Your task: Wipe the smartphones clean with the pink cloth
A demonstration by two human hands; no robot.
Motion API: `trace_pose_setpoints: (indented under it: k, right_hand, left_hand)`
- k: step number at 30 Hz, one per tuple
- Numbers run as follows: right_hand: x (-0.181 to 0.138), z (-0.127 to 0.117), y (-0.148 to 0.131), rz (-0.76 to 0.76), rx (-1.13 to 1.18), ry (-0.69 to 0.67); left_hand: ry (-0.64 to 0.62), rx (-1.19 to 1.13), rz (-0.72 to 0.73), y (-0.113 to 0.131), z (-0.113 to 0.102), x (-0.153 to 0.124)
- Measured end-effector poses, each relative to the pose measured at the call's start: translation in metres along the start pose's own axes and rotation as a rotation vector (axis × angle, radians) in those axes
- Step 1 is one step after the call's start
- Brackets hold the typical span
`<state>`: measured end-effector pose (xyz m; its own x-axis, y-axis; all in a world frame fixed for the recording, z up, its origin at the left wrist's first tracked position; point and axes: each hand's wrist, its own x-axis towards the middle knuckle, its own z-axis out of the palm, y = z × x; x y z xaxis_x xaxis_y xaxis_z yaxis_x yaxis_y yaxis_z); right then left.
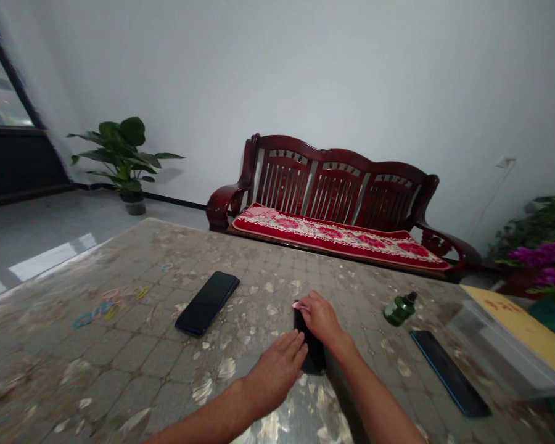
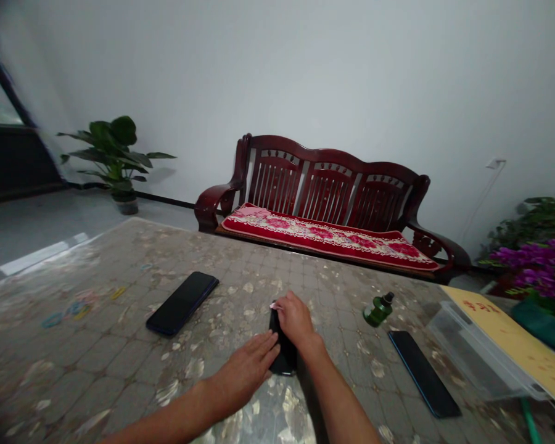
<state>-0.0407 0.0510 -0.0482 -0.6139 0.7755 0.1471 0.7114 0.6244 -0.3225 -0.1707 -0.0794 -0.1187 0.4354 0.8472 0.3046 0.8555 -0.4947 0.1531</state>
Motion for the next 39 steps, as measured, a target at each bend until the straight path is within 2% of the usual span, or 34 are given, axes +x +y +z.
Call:
trace_pose_setpoints:
  k: [4,11,18,24,26,33,39]
  right_hand:
    - [-0.007,-0.003,0.004,-0.102,0.065,-0.084]
    - [0.006,-0.006,0.004,0.063,-0.056,-0.005]
    - [-0.015,-0.003,0.006,-0.126,0.078,-0.066]
    - [-0.001,-0.008,0.014,0.052,-0.074,0.024]
    - [0.000,-0.009,0.015,0.065,-0.086,0.028]
    - [-0.022,-0.010,0.018,-0.124,0.055,-0.084]
    - [-0.011,-0.011,0.021,0.040,-0.022,0.017]
  left_hand:
    - [-0.005,0.003,0.009,0.001,-0.003,0.001]
    - [0.000,-0.014,0.007,0.001,-0.006,0.000]
    - [-0.005,-0.014,0.007,0.001,-0.004,0.001]
    - [-0.053,-0.005,0.009,0.002,-0.009,0.002]
    - [-0.061,-0.020,-0.001,0.002,-0.011,0.003]
    - [-0.087,-0.035,-0.016,0.004,-0.018,0.005]
    - [-0.131,-0.025,-0.020,0.006,-0.025,0.006]
